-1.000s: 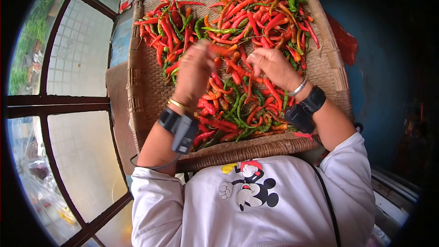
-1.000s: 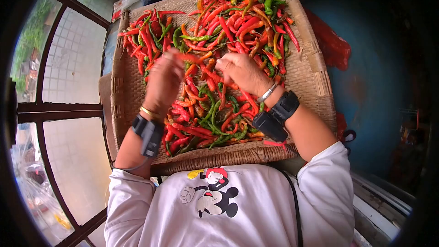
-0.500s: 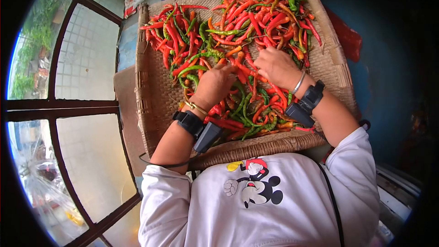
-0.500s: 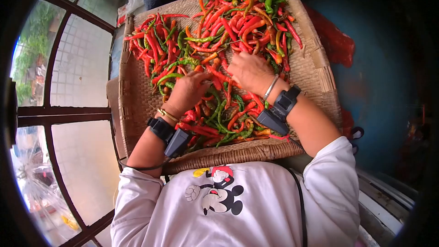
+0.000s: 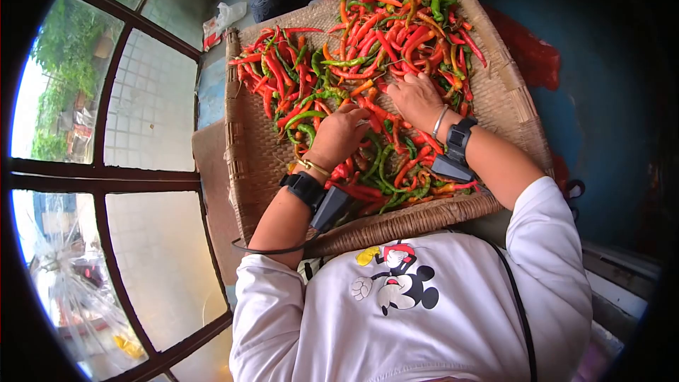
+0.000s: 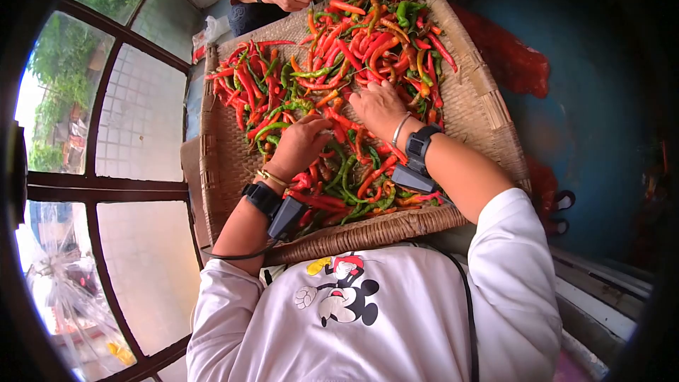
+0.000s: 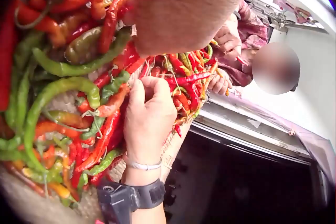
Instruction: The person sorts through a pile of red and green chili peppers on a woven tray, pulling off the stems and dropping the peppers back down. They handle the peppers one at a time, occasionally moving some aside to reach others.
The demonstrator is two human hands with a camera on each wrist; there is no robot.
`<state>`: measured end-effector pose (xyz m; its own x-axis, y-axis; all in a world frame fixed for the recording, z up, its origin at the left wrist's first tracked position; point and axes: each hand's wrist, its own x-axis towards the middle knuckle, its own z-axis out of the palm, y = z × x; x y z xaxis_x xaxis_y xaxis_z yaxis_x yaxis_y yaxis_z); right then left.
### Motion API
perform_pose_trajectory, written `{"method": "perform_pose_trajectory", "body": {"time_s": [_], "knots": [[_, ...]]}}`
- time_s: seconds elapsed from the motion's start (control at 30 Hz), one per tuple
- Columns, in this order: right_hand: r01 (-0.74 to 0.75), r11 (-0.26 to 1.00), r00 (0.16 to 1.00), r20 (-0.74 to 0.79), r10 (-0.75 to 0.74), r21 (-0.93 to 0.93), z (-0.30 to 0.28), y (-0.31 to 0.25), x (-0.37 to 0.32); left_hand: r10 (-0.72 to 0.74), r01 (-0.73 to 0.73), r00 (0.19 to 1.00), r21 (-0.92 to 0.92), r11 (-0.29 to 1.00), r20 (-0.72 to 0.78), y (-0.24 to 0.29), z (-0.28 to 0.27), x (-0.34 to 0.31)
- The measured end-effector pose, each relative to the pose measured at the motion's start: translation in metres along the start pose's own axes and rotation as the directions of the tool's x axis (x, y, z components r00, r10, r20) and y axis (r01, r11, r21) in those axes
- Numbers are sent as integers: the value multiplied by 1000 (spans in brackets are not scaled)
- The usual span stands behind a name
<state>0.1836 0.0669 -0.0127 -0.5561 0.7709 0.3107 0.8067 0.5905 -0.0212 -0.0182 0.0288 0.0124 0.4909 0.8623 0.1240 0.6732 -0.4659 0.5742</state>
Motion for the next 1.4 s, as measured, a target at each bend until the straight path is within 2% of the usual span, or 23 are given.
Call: {"method": "perform_pose_trajectory", "body": {"time_s": [0.1, 0.2, 0.23, 0.3, 0.37, 0.43, 0.5, 0.57, 0.63, 0.67, 0.7, 0.77, 0.83, 0.87, 0.9, 0.97, 1.03, 1.13, 1.2, 1.23, 1.3, 1.33, 1.4], "knots": [[-88, 996, 994, 64, 89, -26, -1, -5, 8, 14, -14, 1000, -10, 1000, -24, 13, -4, 3], [-121, 989, 932, 332, 144, -88, -12, -11, 14, 45, -45, 999, 7, 999, -5, 26, -8, 0], [-128, 987, 937, 313, 154, -100, -19, -12, 12, 65, -66, 998, 8, 998, 26, 30, -8, -1], [-207, 977, 869, 449, 209, -54, -36, -16, 7, 127, -129, 991, 37, 991, 32, 36, -10, -6], [-181, 983, 902, 396, 172, -14, -37, -11, 0, 113, -128, 983, 103, 986, 142, 39, -12, -14], [-173, 984, 852, 496, 166, -32, -46, -11, -4, 160, -179, 975, 122, 976, 151, 35, -11, -24], [-123, 992, 956, 272, 110, 32, -48, -5, -9, 137, -167, 975, 168, 972, 174, 32, -5, -28], [-270, 957, 931, 282, 231, 109, -74, -3, -1, 170, -183, 980, 131, 974, 102, 36, -5, -37], [-266, 958, 944, 231, 236, 108, -41, 4, 22, -8, -19, 988, 169, 985, 153, 38, -18, -53], [-171, 980, 980, -88, 180, 102, -47, 33, 15, 54, -84, 985, 177, 981, 165, 37, -12, -61], [-131, 988, 961, -233, 148, 85, -49, 32, 19, 184, -220, 963, 176, 960, 198, 49, -8, -50], [-219, 974, 955, -217, 201, -61, -56, 37, 24, 173, -192, 962, 75, 978, 210, 63, -6, -43], [-211, 977, 928, -324, 186, -42, -38, 46, 35, 202, -219, 954, 55, 974, 219, 61, -1, -50], [-224, 971, 965, -158, 208, -89, -44, 49, 37, 238, -258, 947, 68, 964, 214, 67, -4, -49], [-146, 977, 932, -352, 83, -157, -37, 54, 37, 235, -253, 945, 53, 966, 225, 69, -3, -44], [-104, 974, 979, -191, 65, -202, -40, 65, 40, 210, -241, 945, 101, 965, 249, 74, -2, -38], [-69, 984, 974, -224, 31, -164, -41, 70, 41, 166, -208, 952, 145, 967, 258, 88, -15, -27], [14, 992, 926, -372, -61, -128, -58, 66, 36, 193, -200, 974, 49, 979, 120, 92, -18, -8], [21, 999, 950, -311, -30, -30, -82, 51, 30, 98, -99, 995, 64, 993, 17, 92, -22, 5], [41, 999, 933, -359, -38, 1, -91, 43, 27, 63, -64, 998, 55, 996, 26, 88, -23, 13], [65, 972, 903, -428, 40, 227, -105, 22, 20, 58, -75, 978, -76, 994, -198, 81, -21, 19], [64, 971, 904, -425, 42, 231, -107, 16, 18, 55, -71, 979, -77, 994, -196, 80, -19, 21], [-23, 807, 938, -266, 221, 590, -106, 7, 14, -122, 11, 939, -329, 944, -321, 76, -14, 21]]}}
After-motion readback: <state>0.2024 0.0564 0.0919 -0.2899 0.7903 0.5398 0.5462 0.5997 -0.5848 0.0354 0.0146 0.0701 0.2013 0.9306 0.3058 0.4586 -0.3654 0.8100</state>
